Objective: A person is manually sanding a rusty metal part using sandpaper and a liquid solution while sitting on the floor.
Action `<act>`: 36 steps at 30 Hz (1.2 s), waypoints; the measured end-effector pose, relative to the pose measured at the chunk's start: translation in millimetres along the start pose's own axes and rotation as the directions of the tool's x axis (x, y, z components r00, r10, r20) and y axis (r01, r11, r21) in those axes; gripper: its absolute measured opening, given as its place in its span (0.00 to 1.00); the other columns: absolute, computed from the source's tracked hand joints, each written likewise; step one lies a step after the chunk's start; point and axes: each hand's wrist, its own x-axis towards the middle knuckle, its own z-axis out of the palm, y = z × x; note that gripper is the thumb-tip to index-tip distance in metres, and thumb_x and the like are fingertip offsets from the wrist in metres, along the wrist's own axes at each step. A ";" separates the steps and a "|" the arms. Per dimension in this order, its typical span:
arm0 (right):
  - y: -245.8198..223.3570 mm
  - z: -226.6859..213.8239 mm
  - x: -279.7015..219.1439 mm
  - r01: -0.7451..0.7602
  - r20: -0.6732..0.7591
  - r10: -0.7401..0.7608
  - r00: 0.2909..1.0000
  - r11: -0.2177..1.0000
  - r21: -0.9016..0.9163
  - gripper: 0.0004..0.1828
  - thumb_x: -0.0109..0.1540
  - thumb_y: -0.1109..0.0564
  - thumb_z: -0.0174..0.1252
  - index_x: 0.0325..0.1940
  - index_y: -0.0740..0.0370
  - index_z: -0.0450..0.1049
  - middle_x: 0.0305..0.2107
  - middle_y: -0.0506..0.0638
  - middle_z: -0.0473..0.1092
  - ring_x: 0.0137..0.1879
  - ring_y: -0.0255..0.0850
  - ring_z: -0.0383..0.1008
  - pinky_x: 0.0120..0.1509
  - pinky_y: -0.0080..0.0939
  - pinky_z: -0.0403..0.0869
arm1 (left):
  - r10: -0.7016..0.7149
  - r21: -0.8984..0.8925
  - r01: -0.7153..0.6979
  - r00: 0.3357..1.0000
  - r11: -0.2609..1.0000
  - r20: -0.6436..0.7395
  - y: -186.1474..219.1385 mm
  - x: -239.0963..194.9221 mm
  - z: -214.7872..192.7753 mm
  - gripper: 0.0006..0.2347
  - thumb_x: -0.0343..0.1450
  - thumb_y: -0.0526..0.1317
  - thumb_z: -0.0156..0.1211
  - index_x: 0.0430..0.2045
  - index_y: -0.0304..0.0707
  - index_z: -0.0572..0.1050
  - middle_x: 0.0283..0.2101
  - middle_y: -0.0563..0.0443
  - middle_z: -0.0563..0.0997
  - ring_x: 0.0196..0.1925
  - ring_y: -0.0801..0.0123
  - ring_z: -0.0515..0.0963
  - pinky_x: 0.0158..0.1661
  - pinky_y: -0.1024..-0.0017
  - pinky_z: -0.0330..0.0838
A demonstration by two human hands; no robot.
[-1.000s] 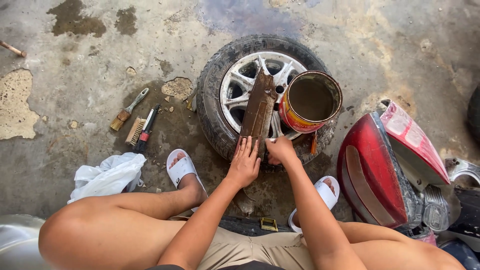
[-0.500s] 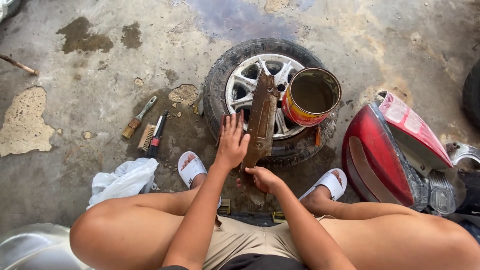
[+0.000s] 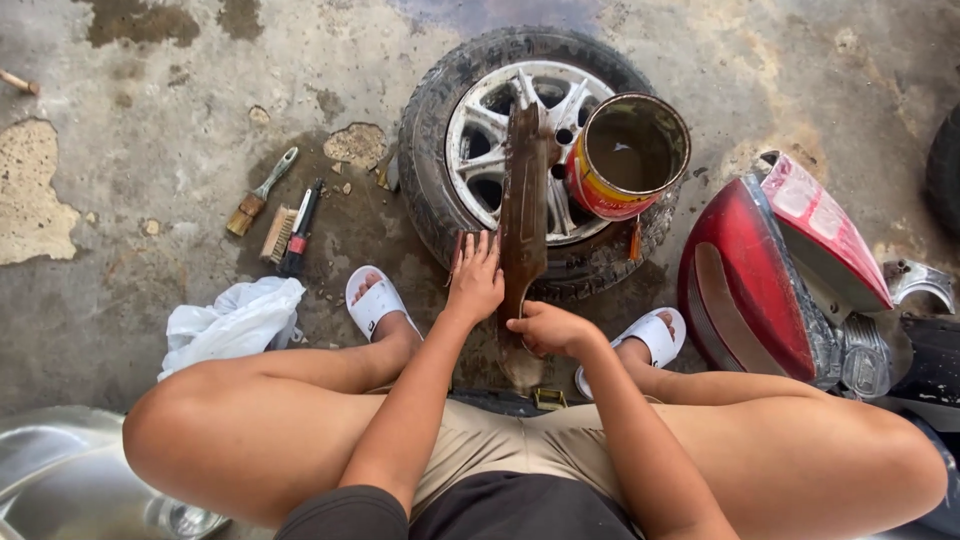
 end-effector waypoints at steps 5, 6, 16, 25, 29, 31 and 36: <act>52.1 -6.1 66.6 -0.133 0.263 -0.057 0.963 0.748 0.650 0.20 0.66 0.34 0.57 0.52 0.46 0.76 0.33 0.57 0.76 0.35 0.54 0.83 0.38 0.58 0.82 | 0.028 -0.007 -0.028 1.000 1.000 -0.006 -0.5 -2.6 -8.0 0.28 0.74 0.40 0.42 0.73 0.39 0.53 0.77 0.38 0.51 0.78 0.41 0.46 0.71 0.46 0.47; 30.6 5.7 38.8 -0.134 0.264 -0.057 0.963 0.750 0.648 0.20 0.66 0.34 0.57 0.52 0.46 0.76 0.33 0.57 0.76 0.35 0.54 0.83 0.38 0.58 0.82 | 0.026 -0.008 -0.026 1.000 1.000 -0.008 -2.4 1.2 -6.4 0.28 0.74 0.40 0.42 0.73 0.39 0.53 0.77 0.38 0.51 0.78 0.41 0.46 0.71 0.46 0.47; -6.5 29.2 -42.3 -0.185 0.245 -0.207 0.947 0.269 0.945 0.23 0.68 0.37 0.49 0.52 0.52 0.78 0.43 0.66 0.74 0.42 0.62 0.73 0.42 0.55 0.72 | 0.124 0.018 -0.124 0.992 0.992 0.020 23.5 8.9 -18.7 0.30 0.79 0.59 0.31 0.73 0.37 0.54 0.79 0.43 0.44 0.79 0.44 0.39 0.73 0.44 0.40; 29.8 9.2 20.0 0.005 0.026 -0.074 0.997 0.391 0.920 0.21 0.66 0.40 0.57 0.53 0.56 0.79 0.44 0.57 0.79 0.42 0.57 0.78 0.44 0.56 0.76 | -0.009 0.263 -0.048 0.977 0.964 0.212 57.2 -45.9 -7.9 0.40 0.74 0.67 0.22 0.72 0.29 0.51 0.78 0.41 0.47 0.79 0.46 0.40 0.74 0.48 0.34; 34.2 12.5 20.9 0.031 -0.050 0.025 0.998 0.493 0.870 0.27 0.64 0.35 0.62 0.53 0.59 0.81 0.43 0.56 0.80 0.42 0.51 0.81 0.44 0.46 0.79 | -0.087 0.243 -0.008 0.921 0.970 0.379 61.6 -67.6 -3.3 0.41 0.73 0.69 0.17 0.73 0.33 0.46 0.79 0.44 0.39 0.80 0.49 0.32 0.73 0.48 0.30; 28.2 15.0 13.9 0.046 -0.052 -0.002 0.999 0.511 0.858 0.28 0.64 0.35 0.62 0.54 0.60 0.80 0.43 0.56 0.80 0.42 0.50 0.81 0.44 0.46 0.79 | -0.078 0.214 0.002 0.935 0.977 0.347 57.0 -60.0 -3.0 0.41 0.73 0.69 0.17 0.73 0.34 0.46 0.79 0.44 0.39 0.80 0.50 0.32 0.73 0.48 0.29; 24.4 17.3 13.2 0.071 -0.046 -0.065 0.997 0.475 0.877 0.25 0.68 0.37 0.59 0.56 0.59 0.77 0.44 0.56 0.78 0.44 0.49 0.80 0.44 0.49 0.80 | -0.024 0.219 -0.032 0.968 0.975 0.250 45.4 -13.8 0.3 0.42 0.73 0.70 0.18 0.73 0.34 0.47 0.79 0.44 0.40 0.80 0.50 0.32 0.73 0.48 0.29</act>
